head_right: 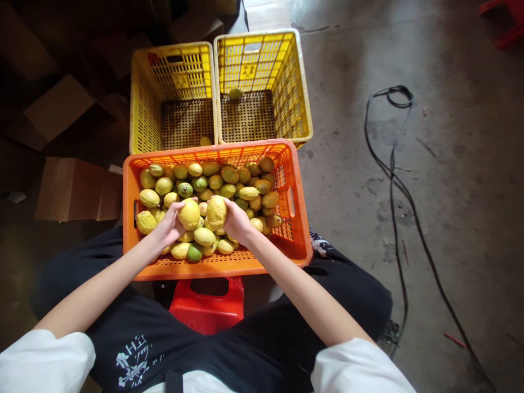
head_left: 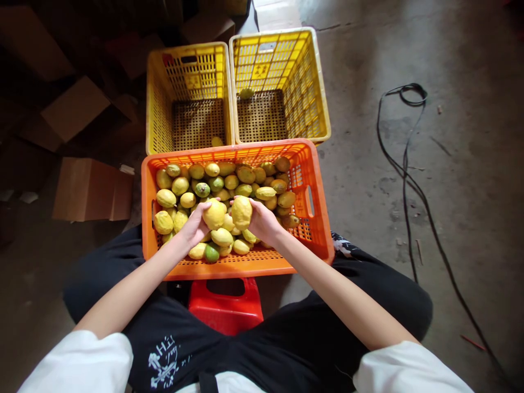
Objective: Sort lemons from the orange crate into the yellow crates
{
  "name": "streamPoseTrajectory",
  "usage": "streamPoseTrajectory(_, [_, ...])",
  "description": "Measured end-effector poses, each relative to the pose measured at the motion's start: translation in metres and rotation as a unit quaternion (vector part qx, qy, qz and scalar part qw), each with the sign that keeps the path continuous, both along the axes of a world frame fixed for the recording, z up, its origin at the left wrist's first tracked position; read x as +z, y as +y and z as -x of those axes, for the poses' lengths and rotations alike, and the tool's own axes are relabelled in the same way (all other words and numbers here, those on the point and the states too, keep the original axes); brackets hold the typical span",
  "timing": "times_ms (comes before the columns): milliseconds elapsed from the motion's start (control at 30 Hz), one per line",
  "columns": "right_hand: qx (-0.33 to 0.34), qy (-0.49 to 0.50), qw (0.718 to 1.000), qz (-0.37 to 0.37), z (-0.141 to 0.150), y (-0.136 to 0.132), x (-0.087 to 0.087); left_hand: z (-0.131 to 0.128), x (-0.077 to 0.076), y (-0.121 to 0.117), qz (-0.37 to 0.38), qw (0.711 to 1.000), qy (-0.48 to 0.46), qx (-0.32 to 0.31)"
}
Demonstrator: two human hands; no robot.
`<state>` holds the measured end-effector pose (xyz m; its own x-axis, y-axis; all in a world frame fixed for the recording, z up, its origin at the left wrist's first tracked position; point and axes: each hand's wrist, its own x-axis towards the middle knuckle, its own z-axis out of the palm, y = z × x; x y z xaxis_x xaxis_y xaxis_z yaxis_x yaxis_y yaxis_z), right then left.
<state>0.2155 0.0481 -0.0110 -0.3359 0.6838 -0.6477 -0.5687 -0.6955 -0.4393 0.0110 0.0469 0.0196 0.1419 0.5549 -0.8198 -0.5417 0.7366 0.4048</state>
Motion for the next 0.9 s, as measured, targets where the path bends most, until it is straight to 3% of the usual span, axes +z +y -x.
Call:
streamPoseTrajectory(233, [-0.013, -0.018, 1.000, 0.022, -0.001, 0.001, 0.004, -0.007, 0.009, 0.004, 0.043, 0.998, -0.027, 0.026])
streamPoseTrajectory(433, [-0.021, -0.045, 0.997, 0.058, -0.003, 0.004, 0.004, -0.005, 0.007, 0.003, 0.053, 0.998, -0.008, 0.015])
streamPoseTrajectory(600, [-0.006, -0.054, 0.998, 0.016, -0.005, 0.001, 0.006, 0.000, 0.000, -0.002, 0.016, 0.999, 0.019, -0.021])
streamPoseTrajectory(767, [-0.006, -0.050, 0.998, -0.029, -0.004, -0.004, 0.010, 0.000, -0.004, -0.003, -0.003, 1.000, 0.009, -0.005])
streamPoseTrajectory(900, [0.003, -0.041, 0.999, -0.023, -0.005, -0.004, 0.013, 0.000, -0.003, 0.000, 0.015, 1.000, 0.015, 0.007])
